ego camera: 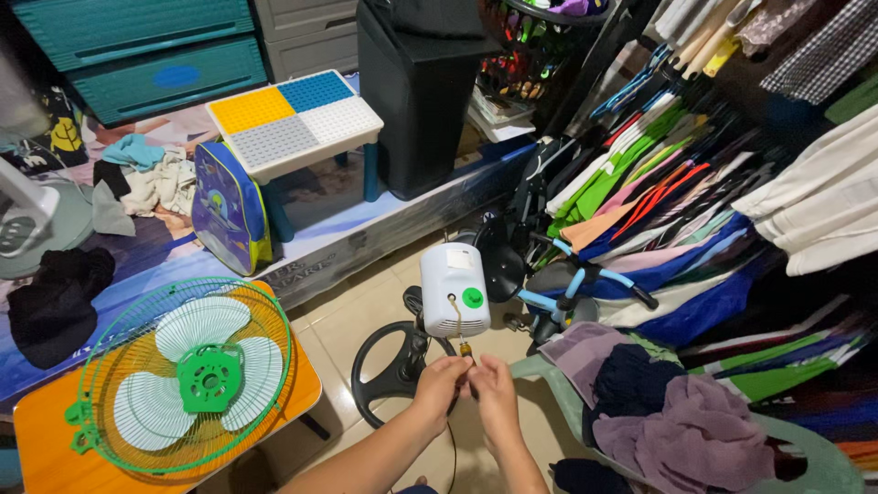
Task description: The person disassembles a standing fan, removes the motor housing, and uses a screwdriver to adjust internal components. They then reassemble the fan by attaching the motor housing back to the stand and securing it with screws.
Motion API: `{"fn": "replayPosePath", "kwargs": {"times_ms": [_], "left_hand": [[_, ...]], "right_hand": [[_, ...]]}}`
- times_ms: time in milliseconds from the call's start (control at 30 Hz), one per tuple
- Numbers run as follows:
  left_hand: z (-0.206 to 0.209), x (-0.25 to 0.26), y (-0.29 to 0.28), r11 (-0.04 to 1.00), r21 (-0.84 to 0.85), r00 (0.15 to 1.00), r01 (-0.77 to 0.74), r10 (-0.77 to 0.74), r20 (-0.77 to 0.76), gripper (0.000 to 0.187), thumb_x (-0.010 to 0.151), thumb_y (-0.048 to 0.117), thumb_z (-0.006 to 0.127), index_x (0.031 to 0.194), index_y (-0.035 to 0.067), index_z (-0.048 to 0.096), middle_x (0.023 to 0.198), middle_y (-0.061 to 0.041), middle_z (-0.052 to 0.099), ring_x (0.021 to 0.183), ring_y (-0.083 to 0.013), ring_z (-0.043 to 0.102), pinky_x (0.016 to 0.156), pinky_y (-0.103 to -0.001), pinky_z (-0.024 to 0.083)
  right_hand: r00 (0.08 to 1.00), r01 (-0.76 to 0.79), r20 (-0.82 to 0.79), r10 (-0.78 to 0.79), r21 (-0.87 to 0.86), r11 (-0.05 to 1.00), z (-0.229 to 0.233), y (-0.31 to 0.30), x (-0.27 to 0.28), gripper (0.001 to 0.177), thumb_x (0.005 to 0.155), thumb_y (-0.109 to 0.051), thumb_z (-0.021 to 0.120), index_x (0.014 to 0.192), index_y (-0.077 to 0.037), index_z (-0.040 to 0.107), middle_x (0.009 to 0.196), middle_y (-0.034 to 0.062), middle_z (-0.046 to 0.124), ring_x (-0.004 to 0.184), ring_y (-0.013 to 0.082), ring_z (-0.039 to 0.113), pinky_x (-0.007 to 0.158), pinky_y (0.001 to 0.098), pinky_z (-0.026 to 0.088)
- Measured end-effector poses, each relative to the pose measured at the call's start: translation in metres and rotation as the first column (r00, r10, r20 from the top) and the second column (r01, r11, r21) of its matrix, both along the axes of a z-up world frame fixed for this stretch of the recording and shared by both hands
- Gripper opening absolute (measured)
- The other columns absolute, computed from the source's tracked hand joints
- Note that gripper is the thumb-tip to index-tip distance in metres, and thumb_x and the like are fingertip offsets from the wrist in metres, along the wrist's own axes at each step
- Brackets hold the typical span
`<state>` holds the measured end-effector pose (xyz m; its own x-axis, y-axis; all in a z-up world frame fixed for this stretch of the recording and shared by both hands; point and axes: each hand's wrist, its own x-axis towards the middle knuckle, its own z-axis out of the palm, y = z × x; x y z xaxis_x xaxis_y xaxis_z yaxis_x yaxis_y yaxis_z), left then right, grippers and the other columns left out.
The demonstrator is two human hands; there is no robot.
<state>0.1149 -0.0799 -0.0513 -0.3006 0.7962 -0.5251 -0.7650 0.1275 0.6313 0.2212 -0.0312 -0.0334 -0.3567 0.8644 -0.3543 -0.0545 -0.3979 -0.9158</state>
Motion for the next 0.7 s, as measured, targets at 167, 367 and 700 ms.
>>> {"fn": "replayPosePath", "kwargs": {"times_ms": [167,367,700], "left_hand": [[0.008,-0.001,-0.008,1.0,0.011,0.996,0.028,-0.029,0.083,0.018,0.094,0.023,0.059,0.087,0.007,0.064,0.065,-0.003,0.055,0.051,-0.0146,0.049,0.041,-0.031,0.038],[0.014,-0.009,-0.006,0.999,-0.013,0.995,0.038,-0.039,-0.087,0.018,0.098,0.021,0.066,0.094,0.005,0.064,0.076,-0.002,0.061,0.063,-0.0124,0.057,0.048,-0.026,0.043],[0.011,-0.011,-0.003,1.0,-0.006,0.994,-0.016,0.017,0.104,0.015,0.094,0.01,0.056,0.097,0.003,0.068,0.085,-0.007,0.071,0.061,-0.0133,0.058,0.051,-0.026,0.049]], "right_hand": [[0.973,-0.066,-0.229,-0.028,-0.393,0.917,-0.009,-0.01,0.022,0.028,0.092,-0.017,0.061,0.109,0.005,0.06,0.084,0.0162,0.068,0.063,0.0235,0.063,0.057,0.0342,0.054],[0.987,0.055,0.151,-0.048,-0.042,0.998,-0.013,-0.017,0.001,0.032,0.088,-0.006,0.076,0.111,0.0,0.054,0.082,0.0155,0.062,0.062,0.0222,0.058,0.056,0.0334,0.047],[0.988,0.05,-0.13,-0.088,-0.273,0.961,-0.003,-0.023,0.006,0.026,0.089,-0.013,0.065,0.109,0.002,0.058,0.087,0.0124,0.065,0.068,0.02,0.064,0.061,0.034,0.057]]}}
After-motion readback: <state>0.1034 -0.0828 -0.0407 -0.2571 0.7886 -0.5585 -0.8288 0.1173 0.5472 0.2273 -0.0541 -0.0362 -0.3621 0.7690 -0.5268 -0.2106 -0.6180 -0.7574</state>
